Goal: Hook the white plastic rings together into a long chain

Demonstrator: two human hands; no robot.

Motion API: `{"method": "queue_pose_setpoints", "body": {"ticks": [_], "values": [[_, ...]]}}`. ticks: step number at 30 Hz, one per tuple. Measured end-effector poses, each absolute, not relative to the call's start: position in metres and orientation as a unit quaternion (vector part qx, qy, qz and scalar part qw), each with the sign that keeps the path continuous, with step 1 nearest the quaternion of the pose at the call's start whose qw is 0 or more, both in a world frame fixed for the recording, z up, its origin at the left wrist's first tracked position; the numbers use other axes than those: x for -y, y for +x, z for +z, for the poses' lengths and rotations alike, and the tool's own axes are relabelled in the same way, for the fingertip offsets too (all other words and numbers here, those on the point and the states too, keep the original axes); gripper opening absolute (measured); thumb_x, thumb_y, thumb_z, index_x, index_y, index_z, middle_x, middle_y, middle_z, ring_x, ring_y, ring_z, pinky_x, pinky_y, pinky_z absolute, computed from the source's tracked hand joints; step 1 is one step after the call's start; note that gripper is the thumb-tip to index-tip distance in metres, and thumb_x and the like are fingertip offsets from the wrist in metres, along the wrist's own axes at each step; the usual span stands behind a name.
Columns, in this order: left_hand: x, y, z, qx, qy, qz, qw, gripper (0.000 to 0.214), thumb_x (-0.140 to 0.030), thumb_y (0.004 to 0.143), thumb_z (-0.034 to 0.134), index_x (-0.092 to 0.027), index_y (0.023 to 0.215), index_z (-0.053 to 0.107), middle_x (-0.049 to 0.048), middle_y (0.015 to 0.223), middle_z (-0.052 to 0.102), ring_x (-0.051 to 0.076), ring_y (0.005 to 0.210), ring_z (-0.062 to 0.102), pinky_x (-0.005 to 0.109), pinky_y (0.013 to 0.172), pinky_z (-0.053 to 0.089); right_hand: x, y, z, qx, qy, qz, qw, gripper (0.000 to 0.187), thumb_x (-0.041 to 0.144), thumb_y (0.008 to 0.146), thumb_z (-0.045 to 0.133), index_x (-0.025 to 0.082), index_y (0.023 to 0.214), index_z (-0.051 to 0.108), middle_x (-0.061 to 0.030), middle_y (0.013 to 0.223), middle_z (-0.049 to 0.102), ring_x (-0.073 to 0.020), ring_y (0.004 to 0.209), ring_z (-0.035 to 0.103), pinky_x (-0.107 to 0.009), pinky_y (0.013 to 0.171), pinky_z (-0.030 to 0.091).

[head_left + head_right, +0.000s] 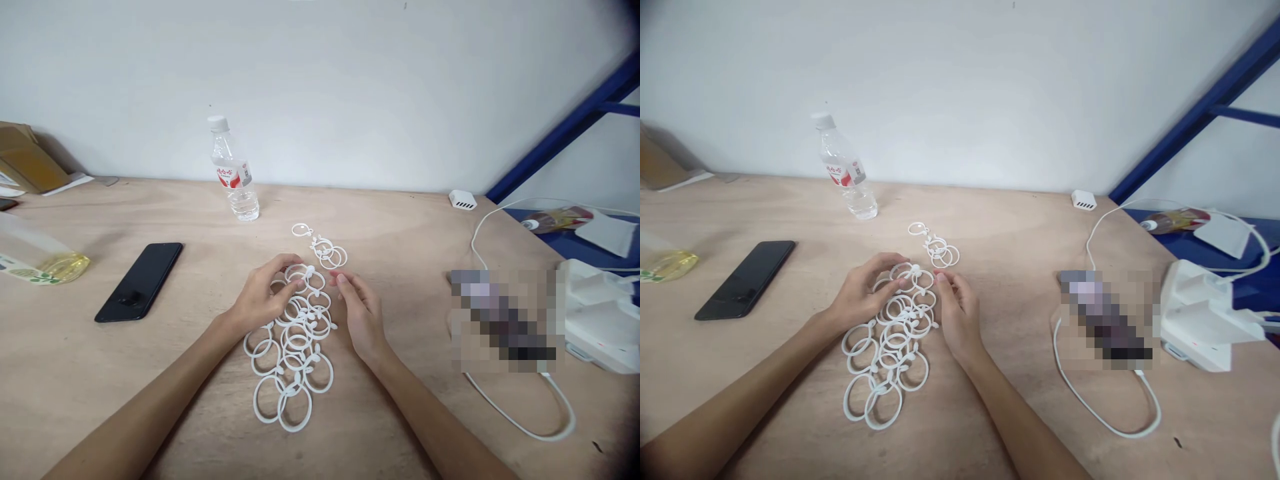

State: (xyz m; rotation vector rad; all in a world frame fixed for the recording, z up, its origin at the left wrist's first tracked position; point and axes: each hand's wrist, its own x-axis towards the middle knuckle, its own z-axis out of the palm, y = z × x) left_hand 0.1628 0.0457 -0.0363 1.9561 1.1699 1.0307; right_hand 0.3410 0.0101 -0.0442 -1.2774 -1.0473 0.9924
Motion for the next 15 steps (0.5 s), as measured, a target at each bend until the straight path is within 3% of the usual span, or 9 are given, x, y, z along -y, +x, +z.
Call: {"method": "queue_pose_setpoints", "body": {"ticks": [6, 11, 15], "values": [[-0.033, 0.182, -0.026, -0.355, 0.599, 0.43, 0.575, 0.034, -0.027, 0.077, 0.073, -0.014, 0.105, 0.058, 0.0131, 0.109, 0.069, 0.023, 0.104, 0.066, 0.036, 0.091, 0.053, -0.011, 0.342, -0.044, 0.448, -0.524, 0.442, 0.574, 0.031, 0.043, 0.084, 0.054, 0.018, 0.085, 0.073, -0.0019, 0.075, 0.068, -0.0188, 0.077, 0.06, -0.03, 0.073, 0.047], [-0.03, 0.184, -0.019, -0.361, 0.527, 0.423, 0.643, 0.033, -0.026, 0.073, 0.078, -0.012, 0.097, 0.061, 0.0095, 0.098, 0.072, 0.019, 0.089, 0.069, 0.028, 0.077, 0.056, -0.009, 0.342, -0.042, 0.463, -0.497, 0.46, 0.573, 0.03, 0.041, 0.083, 0.057, 0.019, 0.066, 0.068, 0.0012, 0.064, 0.06, -0.0148, 0.065, 0.054, -0.027, 0.068, 0.044], [-0.029, 0.184, -0.014, -0.386, 0.51, 0.41, 0.65, 0.034, -0.027, 0.071, 0.08, -0.012, 0.096, 0.062, 0.0064, 0.089, 0.071, 0.014, 0.077, 0.068, 0.023, 0.067, 0.054, -0.01, 0.342, -0.043, 0.466, -0.502, 0.462, 0.563, 0.025, 0.04, 0.08, 0.061, 0.018, 0.069, 0.069, 0.0, 0.069, 0.063, -0.0153, 0.068, 0.057, -0.027, 0.067, 0.044]]}}
